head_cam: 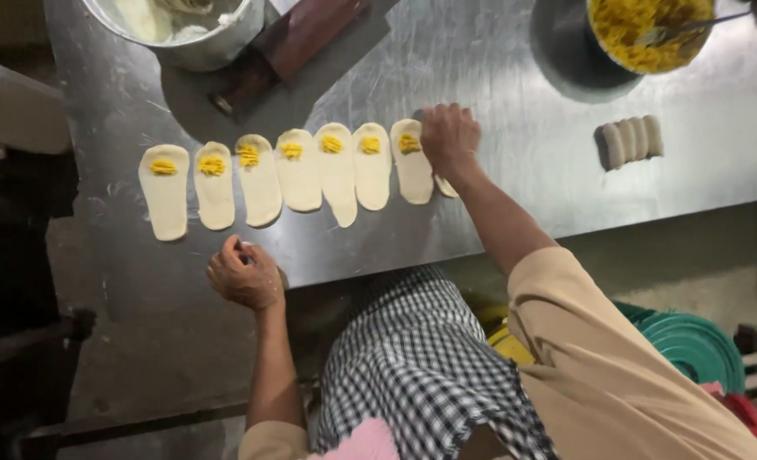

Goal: Prepare and roll dough with filling, then clean the workbench in a bakery.

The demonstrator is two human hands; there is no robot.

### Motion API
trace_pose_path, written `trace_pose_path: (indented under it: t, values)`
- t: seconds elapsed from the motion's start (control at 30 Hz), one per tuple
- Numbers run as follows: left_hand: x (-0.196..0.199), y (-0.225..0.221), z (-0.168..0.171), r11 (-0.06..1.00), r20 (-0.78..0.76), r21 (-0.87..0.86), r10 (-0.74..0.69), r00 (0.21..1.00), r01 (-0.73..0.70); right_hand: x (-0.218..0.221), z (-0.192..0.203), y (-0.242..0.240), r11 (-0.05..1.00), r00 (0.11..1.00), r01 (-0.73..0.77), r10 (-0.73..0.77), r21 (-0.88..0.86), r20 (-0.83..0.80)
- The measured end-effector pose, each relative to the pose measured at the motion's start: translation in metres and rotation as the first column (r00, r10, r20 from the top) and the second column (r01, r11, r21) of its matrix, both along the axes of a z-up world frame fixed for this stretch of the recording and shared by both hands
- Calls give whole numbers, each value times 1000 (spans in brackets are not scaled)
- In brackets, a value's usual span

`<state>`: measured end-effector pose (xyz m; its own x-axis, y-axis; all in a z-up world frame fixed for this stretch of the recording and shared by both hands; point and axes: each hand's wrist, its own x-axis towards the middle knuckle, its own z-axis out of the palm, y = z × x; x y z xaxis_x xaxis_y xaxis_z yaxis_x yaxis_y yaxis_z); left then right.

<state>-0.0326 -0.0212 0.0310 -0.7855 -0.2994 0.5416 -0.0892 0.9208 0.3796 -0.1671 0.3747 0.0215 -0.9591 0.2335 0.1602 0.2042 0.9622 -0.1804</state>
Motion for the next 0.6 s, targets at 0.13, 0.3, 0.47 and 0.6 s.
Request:
trace_pose_path:
  t: [0.13, 0.3, 0.47, 0.6]
  values:
    - [0, -3, -7, 1000, 8, 18, 19, 1000, -19, 13, -6, -1, 998, 987, -28, 36, 51, -154]
    - [-14, -8, -12, 1000, -22, 31, 0, 1000, 0, -4, 19, 6, 990, 913, 139, -112, -39, 392]
    - [4, -11, -8, 998, 86, 69, 6, 996, -12, 23, 9, -9, 999, 996, 28, -30, 29, 85]
    - [3, -15, -9, 992, 88, 122, -41, 995, 30, 11, -15, 12, 982, 994, -88, 97, 170, -44]
